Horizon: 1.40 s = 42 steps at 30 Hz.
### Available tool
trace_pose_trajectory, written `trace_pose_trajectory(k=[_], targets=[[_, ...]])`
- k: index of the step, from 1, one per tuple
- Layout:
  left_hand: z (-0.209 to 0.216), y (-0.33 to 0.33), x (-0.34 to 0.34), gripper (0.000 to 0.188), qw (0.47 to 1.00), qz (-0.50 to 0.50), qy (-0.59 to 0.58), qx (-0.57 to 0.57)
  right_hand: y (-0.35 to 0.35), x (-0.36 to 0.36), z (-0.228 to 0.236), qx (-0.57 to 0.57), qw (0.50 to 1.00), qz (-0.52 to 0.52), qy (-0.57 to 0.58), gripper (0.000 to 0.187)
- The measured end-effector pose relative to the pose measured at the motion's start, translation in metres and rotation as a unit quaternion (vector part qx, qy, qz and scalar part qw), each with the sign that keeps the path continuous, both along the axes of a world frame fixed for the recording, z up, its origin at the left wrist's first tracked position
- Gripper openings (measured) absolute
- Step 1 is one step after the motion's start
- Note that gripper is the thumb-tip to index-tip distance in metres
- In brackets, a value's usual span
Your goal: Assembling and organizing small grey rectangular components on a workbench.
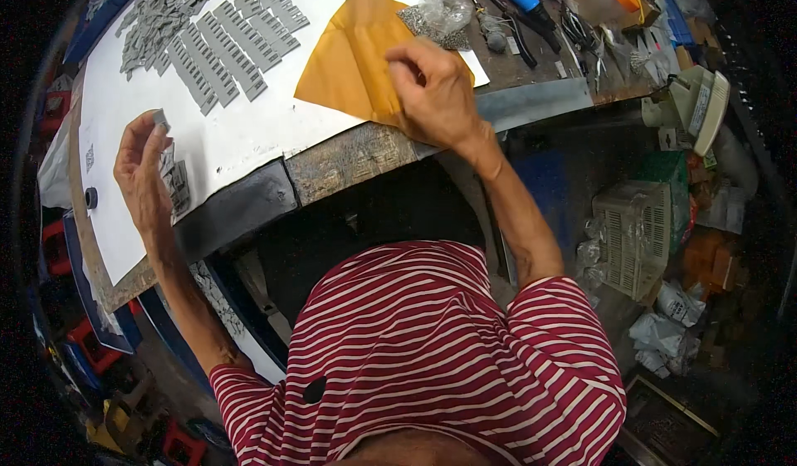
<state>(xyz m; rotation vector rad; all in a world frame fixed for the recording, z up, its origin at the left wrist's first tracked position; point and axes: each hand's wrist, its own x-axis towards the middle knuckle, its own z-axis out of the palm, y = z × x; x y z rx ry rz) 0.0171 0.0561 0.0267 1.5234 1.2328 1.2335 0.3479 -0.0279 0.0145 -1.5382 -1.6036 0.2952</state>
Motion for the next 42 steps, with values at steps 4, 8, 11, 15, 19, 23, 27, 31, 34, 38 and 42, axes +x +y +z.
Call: trace_pose_trajectory(k=[4, 8, 11, 15, 19, 23, 27, 31, 34, 38, 42], targets=[[0.01, -0.03, 0.032, 0.028, 0.995, -0.026, -0.088, -0.028, 0.021, 0.023, -0.003, -0.027, 0.992, 0.046, -0.112, 0.012], [0.002, -0.049, 0.046, 0.033, 0.976, -0.068, -0.183, -0.095, 0.027, 0.028, -0.005, -0.042, 0.981, 0.07, -0.178, 0.01], [0.002, -0.057, 0.052, 0.03, 0.955, -0.065, -0.244, -0.153, 0.032, 0.032, -0.009, -0.036, 0.972, 0.095, -0.21, 0.009], [-0.003, -0.062, 0.054, 0.024, 0.953, -0.094, -0.233, -0.168, 0.038, 0.036, -0.012, -0.016, 0.96, 0.138, -0.242, 0.008], [-0.008, -0.065, 0.056, 0.021, 0.947, -0.098, -0.24, -0.19, 0.042, 0.037, -0.01, 0.007, 0.939, 0.169, -0.3, 0.008], [-0.009, -0.066, 0.058, 0.018, 0.945, -0.104, -0.241, -0.194, 0.044, 0.036, -0.006, 0.011, 0.923, 0.191, -0.334, 0.008], [-0.01, -0.068, 0.061, 0.014, 0.943, -0.098, -0.238, -0.211, 0.047, 0.037, -0.007, 0.018, 0.907, 0.204, -0.367, 0.007], [-0.007, -0.071, 0.065, 0.013, 0.944, -0.118, -0.224, -0.21, 0.047, 0.038, -0.007, 0.023, 0.899, 0.211, -0.382, 0.009], [-0.009, -0.073, 0.062, 0.014, 0.948, -0.136, -0.212, -0.196, 0.048, 0.038, -0.006, 0.032, 0.898, 0.217, -0.382, 0.01], [-0.013, -0.075, 0.062, 0.013, 0.954, -0.144, -0.192, -0.181, 0.048, 0.038, -0.006, 0.036, 0.899, 0.217, -0.379, 0.011], [-0.014, -0.08, 0.068, 0.012, 0.93, -0.151, -0.266, -0.204, 0.048, 0.038, -0.01, 0.042, 0.905, 0.21, -0.368, 0.012]])
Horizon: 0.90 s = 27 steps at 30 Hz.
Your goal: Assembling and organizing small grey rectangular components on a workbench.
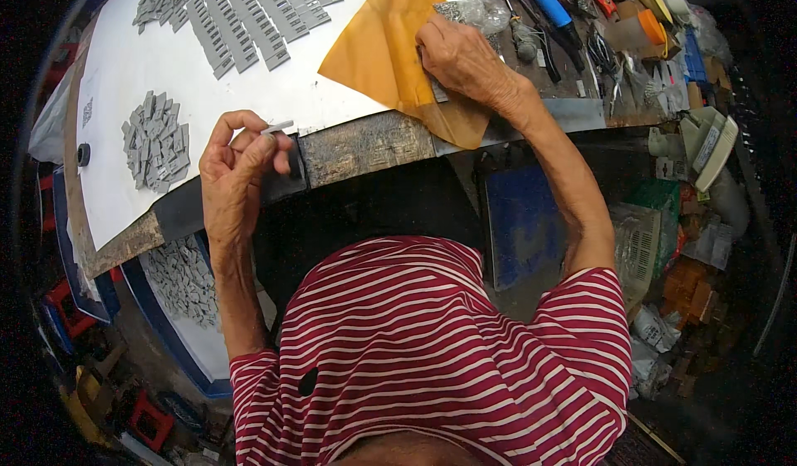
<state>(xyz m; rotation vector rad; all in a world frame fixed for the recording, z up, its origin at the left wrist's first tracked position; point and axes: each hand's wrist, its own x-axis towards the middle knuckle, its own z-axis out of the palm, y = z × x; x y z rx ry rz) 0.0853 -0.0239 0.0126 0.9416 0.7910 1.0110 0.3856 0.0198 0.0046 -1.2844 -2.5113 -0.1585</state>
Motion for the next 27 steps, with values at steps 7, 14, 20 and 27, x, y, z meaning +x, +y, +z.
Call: trace_pose_trajectory(k=[7, 14, 20, 27], targets=[[-0.008, -0.002, 0.006, 0.015, 0.999, 0.022, 0.011, 0.033, -0.001, 0.002, -0.001, 0.011, 1.0, 0.008, 0.009, 0.011], [-0.009, -0.001, 0.007, 0.012, 1.0, 0.024, 0.01, 0.012, -0.001, 0.005, -0.001, 0.005, 1.0, -0.007, 0.017, 0.009], [-0.008, -0.002, 0.009, 0.01, 0.999, 0.029, 0.027, 0.019, -0.006, 0.005, 0.007, -0.123, 0.973, -0.116, 0.156, 0.01], [-0.006, -0.002, 0.011, 0.01, 0.998, 0.03, 0.052, 0.022, -0.015, -0.013, 0.017, -0.396, 0.748, -0.194, 0.495, 0.015]])
